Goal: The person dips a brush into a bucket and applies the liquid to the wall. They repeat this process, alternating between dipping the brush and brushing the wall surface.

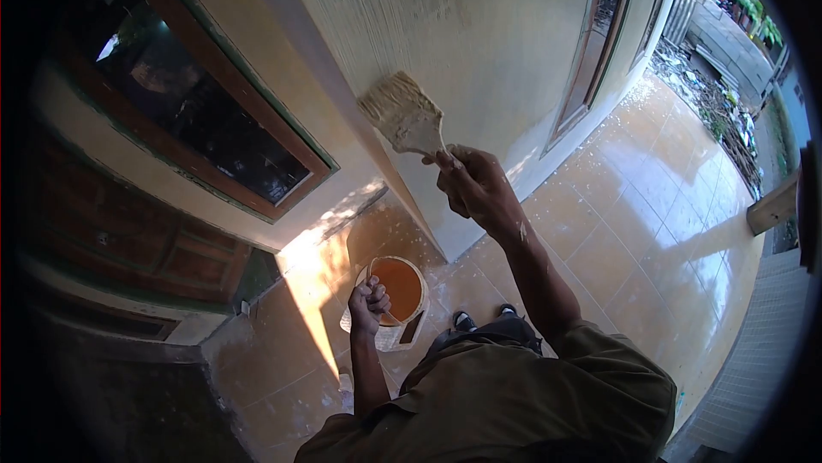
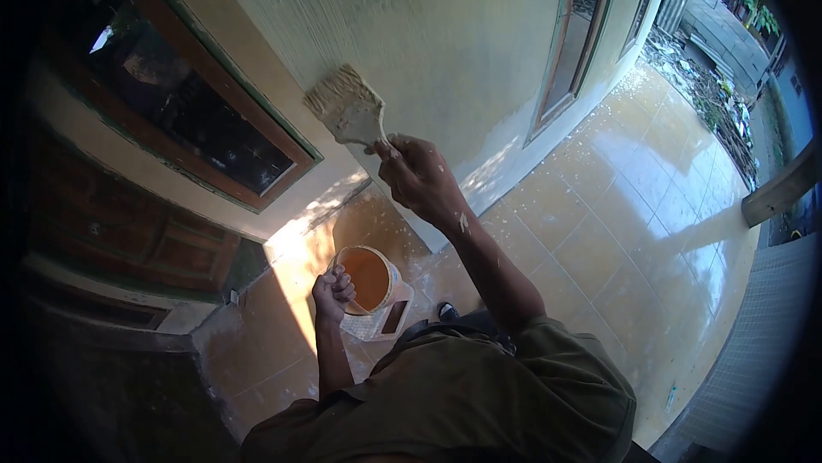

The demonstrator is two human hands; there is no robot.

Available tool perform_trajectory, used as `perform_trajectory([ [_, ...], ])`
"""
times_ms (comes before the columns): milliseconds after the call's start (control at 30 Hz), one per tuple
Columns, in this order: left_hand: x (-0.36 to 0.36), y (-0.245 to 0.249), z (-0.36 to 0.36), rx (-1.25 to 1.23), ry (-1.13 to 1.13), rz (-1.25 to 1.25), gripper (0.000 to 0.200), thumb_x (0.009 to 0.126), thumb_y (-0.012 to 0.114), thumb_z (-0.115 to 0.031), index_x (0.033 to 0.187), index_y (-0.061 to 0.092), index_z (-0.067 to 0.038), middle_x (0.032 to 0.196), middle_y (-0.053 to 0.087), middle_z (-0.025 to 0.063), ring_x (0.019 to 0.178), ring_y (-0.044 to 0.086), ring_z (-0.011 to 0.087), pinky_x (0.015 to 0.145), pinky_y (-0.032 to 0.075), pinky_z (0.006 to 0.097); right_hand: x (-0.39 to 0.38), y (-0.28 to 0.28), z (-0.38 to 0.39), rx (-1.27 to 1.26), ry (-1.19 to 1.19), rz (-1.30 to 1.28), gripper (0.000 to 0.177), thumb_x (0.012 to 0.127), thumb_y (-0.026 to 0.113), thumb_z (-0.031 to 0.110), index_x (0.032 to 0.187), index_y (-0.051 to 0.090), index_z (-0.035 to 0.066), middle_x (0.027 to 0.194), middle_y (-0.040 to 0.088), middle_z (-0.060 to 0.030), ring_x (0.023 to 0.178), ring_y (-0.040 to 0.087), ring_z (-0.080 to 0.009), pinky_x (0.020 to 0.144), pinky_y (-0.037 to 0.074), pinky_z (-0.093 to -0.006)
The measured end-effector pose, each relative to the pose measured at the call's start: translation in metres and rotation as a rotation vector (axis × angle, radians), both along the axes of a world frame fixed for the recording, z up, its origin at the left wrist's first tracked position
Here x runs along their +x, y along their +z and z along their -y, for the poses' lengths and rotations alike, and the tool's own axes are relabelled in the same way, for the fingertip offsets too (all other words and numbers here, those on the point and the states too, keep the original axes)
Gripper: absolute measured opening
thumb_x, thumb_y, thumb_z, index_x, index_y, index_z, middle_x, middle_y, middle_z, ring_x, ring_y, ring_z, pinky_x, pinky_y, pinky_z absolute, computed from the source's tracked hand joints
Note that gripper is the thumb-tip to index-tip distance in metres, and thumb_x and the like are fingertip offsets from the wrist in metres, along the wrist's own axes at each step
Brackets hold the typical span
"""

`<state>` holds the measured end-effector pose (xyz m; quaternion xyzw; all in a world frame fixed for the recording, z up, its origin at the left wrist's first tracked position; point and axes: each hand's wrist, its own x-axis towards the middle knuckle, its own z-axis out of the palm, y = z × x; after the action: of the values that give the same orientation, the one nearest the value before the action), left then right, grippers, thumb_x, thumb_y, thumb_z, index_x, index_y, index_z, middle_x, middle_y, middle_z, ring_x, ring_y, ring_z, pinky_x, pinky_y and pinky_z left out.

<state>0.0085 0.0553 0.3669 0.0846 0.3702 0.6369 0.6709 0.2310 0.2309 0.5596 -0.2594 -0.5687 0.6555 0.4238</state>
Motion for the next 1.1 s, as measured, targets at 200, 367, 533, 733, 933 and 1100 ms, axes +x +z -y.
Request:
perform_trajectory([
  [200, 0.002, 0.004, 0.003, -0.016, 0.005, -0.016, 0.009, 0.073, 0.040, -0.013, 0.082, 0.041, -0.012, 0.051, 0.021, -0.0063, 0.039, 0.018, 0.0044, 0.039, 0.019, 0.0212, -0.025, -0.019, -0.035, 0.088, 0.000, -0.151, 0.032, 0.094, 0.043, 0.029, 0.089, 0.056, -0.001, 0.053, 0.035, 0.0057, 0.043, 0.031, -0.0020, 0.038, 0.026, -0.0201],
  [367, 0.001, 0.000, 0.012, -0.039, 0.018, -0.066, 0.009, 0.073, 0.040, -0.014, 0.082, 0.041, -0.012, 0.052, 0.021, -0.0064, 0.039, 0.019, 0.0044, 0.039, 0.019, 0.0211, -0.031, -0.133, -0.049, 0.039, -0.006, 0.015, 0.035, 0.094, 0.042, 0.032, 0.086, 0.057, 0.001, 0.054, 0.037, 0.0050, 0.046, 0.034, -0.0031, 0.040, 0.029, -0.0209],
  [533, 0.002, -0.004, 0.016, -0.071, -0.023, -0.027, 0.011, 0.074, 0.041, -0.015, 0.084, 0.040, -0.013, 0.053, 0.021, -0.0063, 0.040, 0.019, 0.0042, 0.039, 0.018, 0.0204, -0.014, -0.253, -0.029, -0.150, -0.004, 0.117, 0.035, 0.094, 0.042, 0.034, 0.089, 0.056, 0.002, 0.057, 0.037, 0.0053, 0.045, 0.031, -0.0023, 0.039, 0.026, -0.0193],
  [733, 0.006, -0.007, 0.010, -0.147, -0.024, -0.023, 0.012, 0.073, 0.042, -0.015, 0.084, 0.039, -0.012, 0.053, 0.021, -0.0061, 0.041, 0.018, 0.0041, 0.040, 0.018, 0.0203, 0.002, -0.412, -0.005, -0.583, -0.041, 0.411, 0.030, 0.091, 0.046, 0.032, 0.089, 0.057, 0.004, 0.057, 0.047, -0.0006, 0.046, 0.043, -0.0077, 0.041, 0.033, -0.0238],
  [933, 0.004, -0.016, 0.006, -0.190, -0.050, -0.045, 0.013, 0.072, 0.044, -0.020, 0.081, 0.040, -0.012, 0.053, 0.022, -0.0062, 0.040, 0.019, 0.0041, 0.039, 0.017, 0.0204, 0.012, -0.402, 0.025, -0.192, -0.446, 0.980, 0.027, 0.089, 0.045, 0.027, 0.098, 0.061, 0.007, 0.086, 0.062, -0.0182, 0.082, 0.059, -0.0353, 0.071, 0.045, -0.0421],
  [1100, 0.003, -0.025, -0.006, -0.186, -0.090, -0.023, 0.013, 0.072, 0.045, -0.019, 0.081, 0.039, -0.012, 0.053, 0.022, -0.0062, 0.040, 0.019, 0.0038, 0.039, 0.017, 0.0204, 0.009, -0.432, 0.014, -0.042, -0.503, 0.450, 0.019, 0.089, 0.050, 0.018, 0.099, 0.056, 0.002, 0.081, 0.060, -0.0122, 0.073, 0.057, -0.0239, 0.063, 0.044, -0.0336],
])
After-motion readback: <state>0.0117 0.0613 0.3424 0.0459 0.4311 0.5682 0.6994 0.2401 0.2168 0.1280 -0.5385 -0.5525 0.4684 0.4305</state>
